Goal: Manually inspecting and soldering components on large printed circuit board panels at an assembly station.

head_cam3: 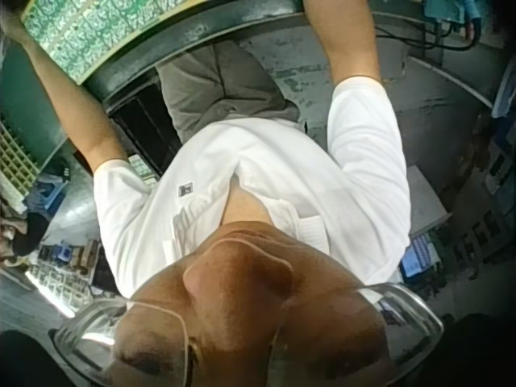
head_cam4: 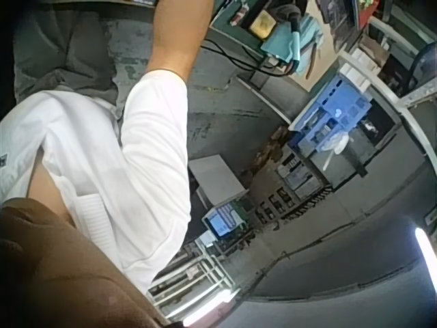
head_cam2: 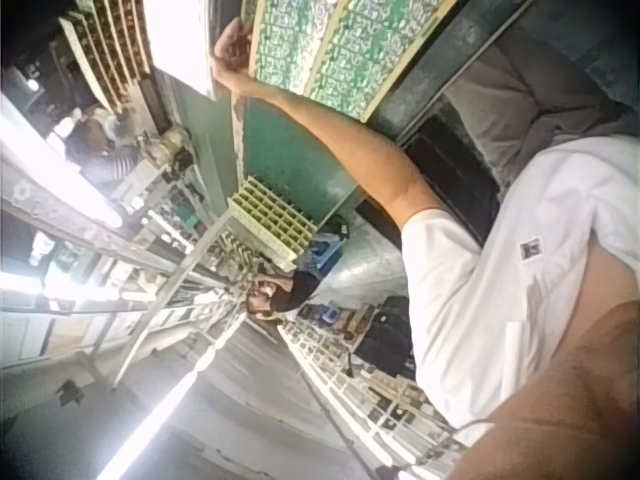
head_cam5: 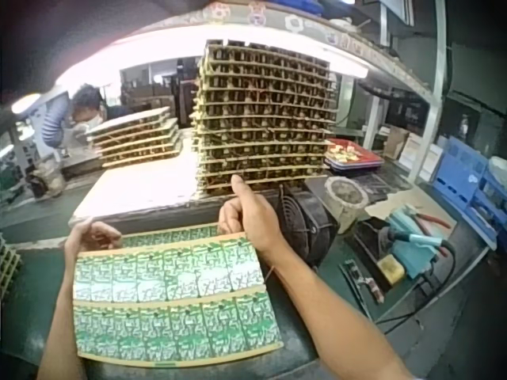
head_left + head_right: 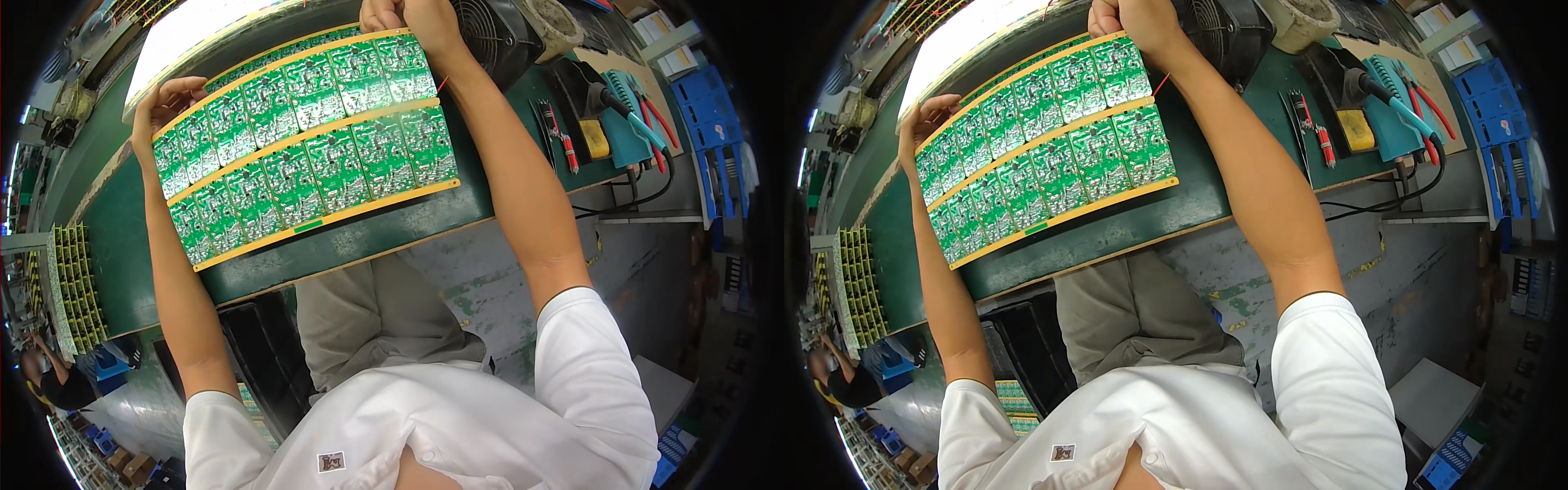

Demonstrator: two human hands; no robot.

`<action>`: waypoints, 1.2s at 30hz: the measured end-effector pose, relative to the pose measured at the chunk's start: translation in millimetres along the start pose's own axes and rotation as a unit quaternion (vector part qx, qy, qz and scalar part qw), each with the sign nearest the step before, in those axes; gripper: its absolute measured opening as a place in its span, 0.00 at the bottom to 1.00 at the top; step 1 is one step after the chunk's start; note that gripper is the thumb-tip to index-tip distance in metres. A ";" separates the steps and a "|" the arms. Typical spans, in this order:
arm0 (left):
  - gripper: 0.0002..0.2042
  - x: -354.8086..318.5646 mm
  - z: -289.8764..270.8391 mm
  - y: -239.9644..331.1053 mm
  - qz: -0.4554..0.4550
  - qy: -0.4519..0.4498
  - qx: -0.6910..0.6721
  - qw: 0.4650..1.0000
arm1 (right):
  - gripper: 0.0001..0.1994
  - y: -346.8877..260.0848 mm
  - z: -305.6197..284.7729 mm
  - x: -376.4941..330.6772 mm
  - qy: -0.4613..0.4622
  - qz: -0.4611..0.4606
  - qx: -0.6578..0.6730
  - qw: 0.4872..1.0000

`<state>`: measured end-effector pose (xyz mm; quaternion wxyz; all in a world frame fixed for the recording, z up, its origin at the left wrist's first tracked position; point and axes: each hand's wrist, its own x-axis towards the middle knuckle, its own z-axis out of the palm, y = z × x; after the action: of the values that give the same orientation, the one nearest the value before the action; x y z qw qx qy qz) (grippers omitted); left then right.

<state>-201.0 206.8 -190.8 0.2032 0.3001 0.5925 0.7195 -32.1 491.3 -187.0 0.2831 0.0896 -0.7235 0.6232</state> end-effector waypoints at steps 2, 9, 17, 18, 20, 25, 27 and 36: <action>0.24 -0.1 0.1 -0.1 0.001 0.001 0.001 1.000 | 0.23 -0.5 0.3 0.1 0.003 0.000 -0.003 1.000; 0.24 0.8 -0.1 0.3 0.000 -0.010 0.000 1.000 | 0.23 1.0 -1.3 1.3 -0.015 -0.004 0.017 1.000; 0.25 0.3 -5.5 -0.1 -0.006 -0.028 -0.005 1.000 | 0.24 0.9 -0.6 0.0 -0.014 -0.007 0.024 1.000; 0.25 0.1 -3.8 0.2 -0.007 -0.022 -0.001 1.000 | 0.24 0.9 -1.0 0.0 -0.015 -0.005 0.016 1.000; 0.25 -0.5 -0.3 0.0 -0.008 -0.009 0.007 1.000 | 0.25 1.9 -1.4 -0.5 -0.018 0.000 0.002 1.000; 0.25 0.5 1.6 2.5 -0.002 -0.002 0.010 1.000 | 0.25 -0.6 -2.2 0.6 -0.013 0.007 -0.001 1.000; 0.25 1.1 0.9 2.0 -0.001 -0.002 0.010 1.000 | 0.25 -0.6 -2.3 1.0 -0.011 0.010 0.001 1.000; 0.24 2.6 -4.9 -1.2 -0.010 -0.018 -0.004 1.000 | 0.25 2.2 -2.4 0.3 -0.007 -0.005 -0.016 1.000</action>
<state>-206.2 205.2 -192.0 0.2217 0.3063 0.5891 0.7142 -32.7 494.1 -188.6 0.2824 0.0927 -0.7352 0.6092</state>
